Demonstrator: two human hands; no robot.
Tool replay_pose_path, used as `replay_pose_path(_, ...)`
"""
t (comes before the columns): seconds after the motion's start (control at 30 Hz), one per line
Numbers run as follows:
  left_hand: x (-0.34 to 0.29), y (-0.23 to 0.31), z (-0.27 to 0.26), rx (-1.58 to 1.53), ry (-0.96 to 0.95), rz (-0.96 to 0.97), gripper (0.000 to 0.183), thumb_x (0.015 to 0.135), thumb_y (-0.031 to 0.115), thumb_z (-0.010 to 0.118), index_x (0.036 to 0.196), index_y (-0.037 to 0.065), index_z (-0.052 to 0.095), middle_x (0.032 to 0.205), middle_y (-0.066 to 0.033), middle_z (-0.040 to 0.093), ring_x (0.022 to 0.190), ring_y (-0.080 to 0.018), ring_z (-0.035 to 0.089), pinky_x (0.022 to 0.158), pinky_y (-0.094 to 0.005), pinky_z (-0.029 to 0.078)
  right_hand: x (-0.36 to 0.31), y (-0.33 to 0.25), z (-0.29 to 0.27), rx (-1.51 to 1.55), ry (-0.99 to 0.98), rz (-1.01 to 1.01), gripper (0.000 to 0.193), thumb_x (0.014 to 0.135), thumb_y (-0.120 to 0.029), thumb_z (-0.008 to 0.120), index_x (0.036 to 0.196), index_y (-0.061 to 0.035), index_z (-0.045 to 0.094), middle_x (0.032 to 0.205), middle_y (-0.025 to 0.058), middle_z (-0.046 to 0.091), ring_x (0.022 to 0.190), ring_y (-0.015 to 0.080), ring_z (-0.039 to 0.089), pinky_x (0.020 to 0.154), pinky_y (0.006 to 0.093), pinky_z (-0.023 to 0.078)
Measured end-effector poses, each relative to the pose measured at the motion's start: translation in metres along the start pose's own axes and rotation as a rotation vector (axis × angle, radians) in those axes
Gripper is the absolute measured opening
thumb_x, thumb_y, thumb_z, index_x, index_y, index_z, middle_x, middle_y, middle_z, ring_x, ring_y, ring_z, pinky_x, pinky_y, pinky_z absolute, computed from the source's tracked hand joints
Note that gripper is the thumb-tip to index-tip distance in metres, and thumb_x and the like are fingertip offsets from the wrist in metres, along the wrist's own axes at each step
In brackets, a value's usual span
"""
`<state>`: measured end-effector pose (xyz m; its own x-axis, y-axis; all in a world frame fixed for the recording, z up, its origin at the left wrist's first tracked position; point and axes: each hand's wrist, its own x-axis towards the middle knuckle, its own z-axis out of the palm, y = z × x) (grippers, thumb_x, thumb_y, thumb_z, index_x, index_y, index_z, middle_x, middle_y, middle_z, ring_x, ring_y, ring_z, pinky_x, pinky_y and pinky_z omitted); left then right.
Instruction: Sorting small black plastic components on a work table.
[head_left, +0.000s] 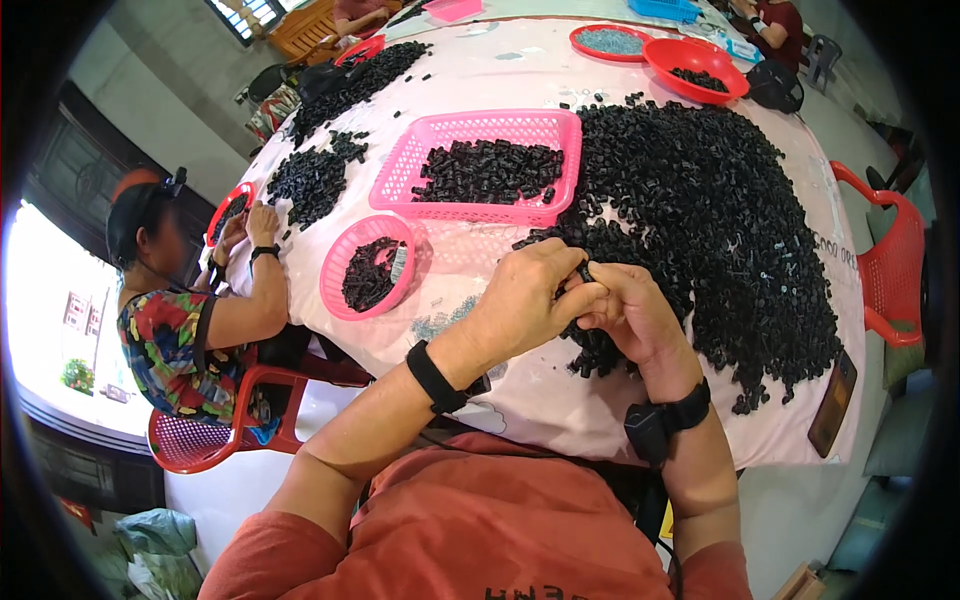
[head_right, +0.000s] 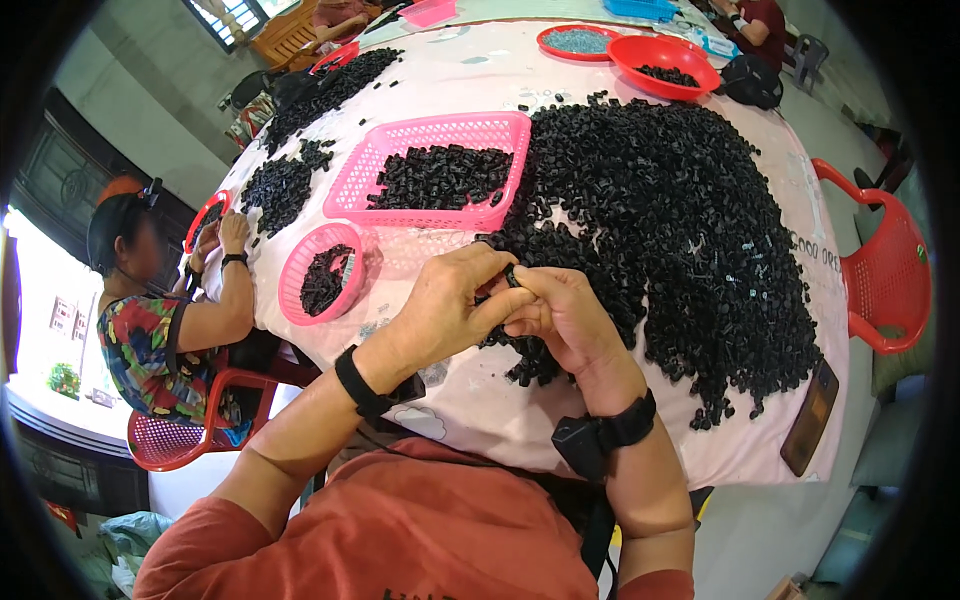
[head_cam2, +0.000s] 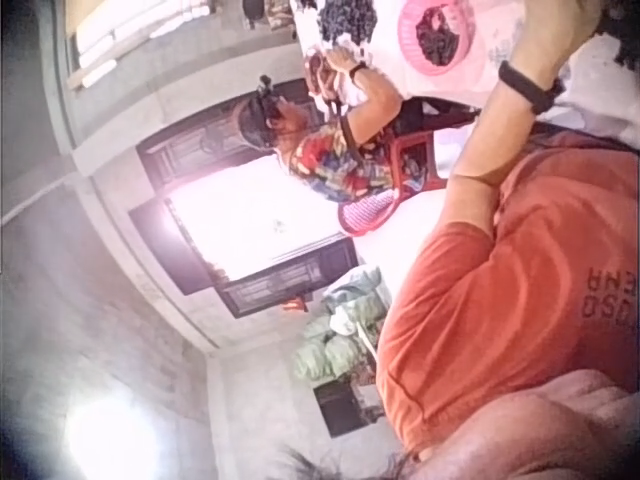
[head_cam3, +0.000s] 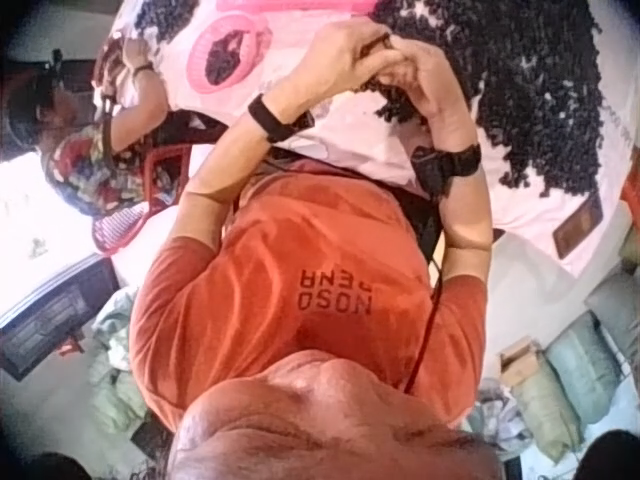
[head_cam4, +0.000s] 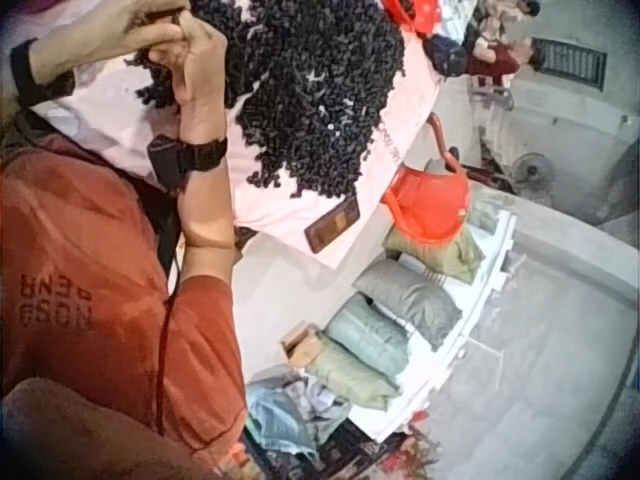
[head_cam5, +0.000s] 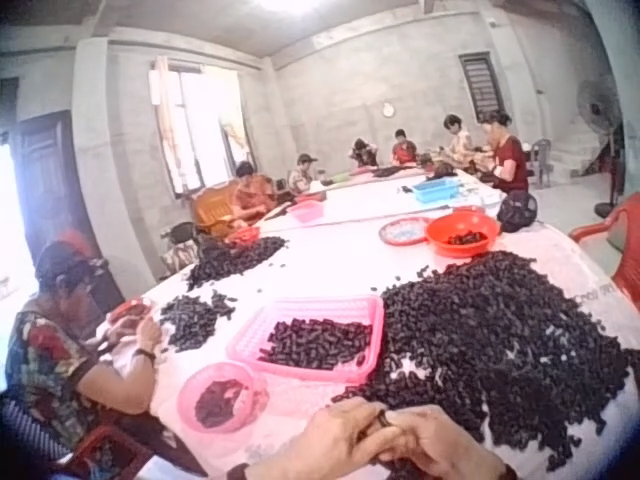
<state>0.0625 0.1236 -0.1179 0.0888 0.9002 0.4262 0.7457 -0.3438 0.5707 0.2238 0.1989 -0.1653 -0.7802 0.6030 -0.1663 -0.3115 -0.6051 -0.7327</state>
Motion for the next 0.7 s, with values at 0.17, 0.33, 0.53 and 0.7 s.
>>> replay_pose_path(0.17, 0.0, 0.002, 0.006, 0.122, 0.032, 0.142, 0.021, 0.082, 0.014, 0.074, 0.096, -0.002, 0.067, 0.071, -0.014, 0.058, 0.062, -0.0298, 0.06, 0.057, -0.0371, 0.048, 0.0, -0.001, -0.005, 0.042, -0.148, -0.034, 0.029, 0.099, -0.024, 0.058, 0.096, 0.0029, 0.069, 0.083, 0.0094, 0.071, 0.066, 0.0137, 0.069, 0.06, 0.0235, 0.059)
replay_pose_path(0.33, 0.002, -0.002, 0.002, 0.072, 0.012, 0.097, 0.022, 0.083, 0.014, 0.074, 0.096, -0.002, 0.068, 0.07, -0.0142, 0.06, 0.061, -0.0269, 0.06, 0.056, -0.0356, 0.047, 0.001, 0.0, 0.0, -0.02, -0.042, -0.011, 0.034, 0.1, -0.029, 0.057, 0.099, 0.0029, 0.068, 0.085, 0.0108, 0.072, 0.069, 0.0155, 0.07, 0.06, 0.0238, 0.058)
replay_pose_path(0.53, 0.013, -0.006, -0.023, -0.046, -0.056, -0.289, 0.027, 0.087, 0.015, 0.074, 0.106, -0.003, 0.068, 0.067, -0.003, 0.058, 0.06, -0.0076, 0.053, 0.053, -0.0279, 0.042, -0.005, -0.012, 0.006, -0.06, -0.015, 0.023, 0.043, 0.102, -0.036, 0.051, 0.108, 0.0047, 0.064, 0.091, 0.0184, 0.073, 0.079, 0.0269, 0.074, 0.062, 0.0253, 0.058)
replay_pose_path(0.7, 0.039, -0.045, -0.047, -0.159, 0.028, -0.353, 0.034, 0.088, 0.009, 0.072, 0.119, -0.004, 0.064, 0.075, 0.0007, 0.059, 0.067, -0.0059, 0.053, 0.058, -0.0233, 0.044, -0.004, -0.01, -0.003, -0.071, -0.001, -0.081, 0.042, 0.102, -0.033, 0.052, 0.111, 0.0064, 0.063, 0.09, 0.0184, 0.073, 0.08, 0.0273, 0.074, 0.064, 0.0266, 0.06)
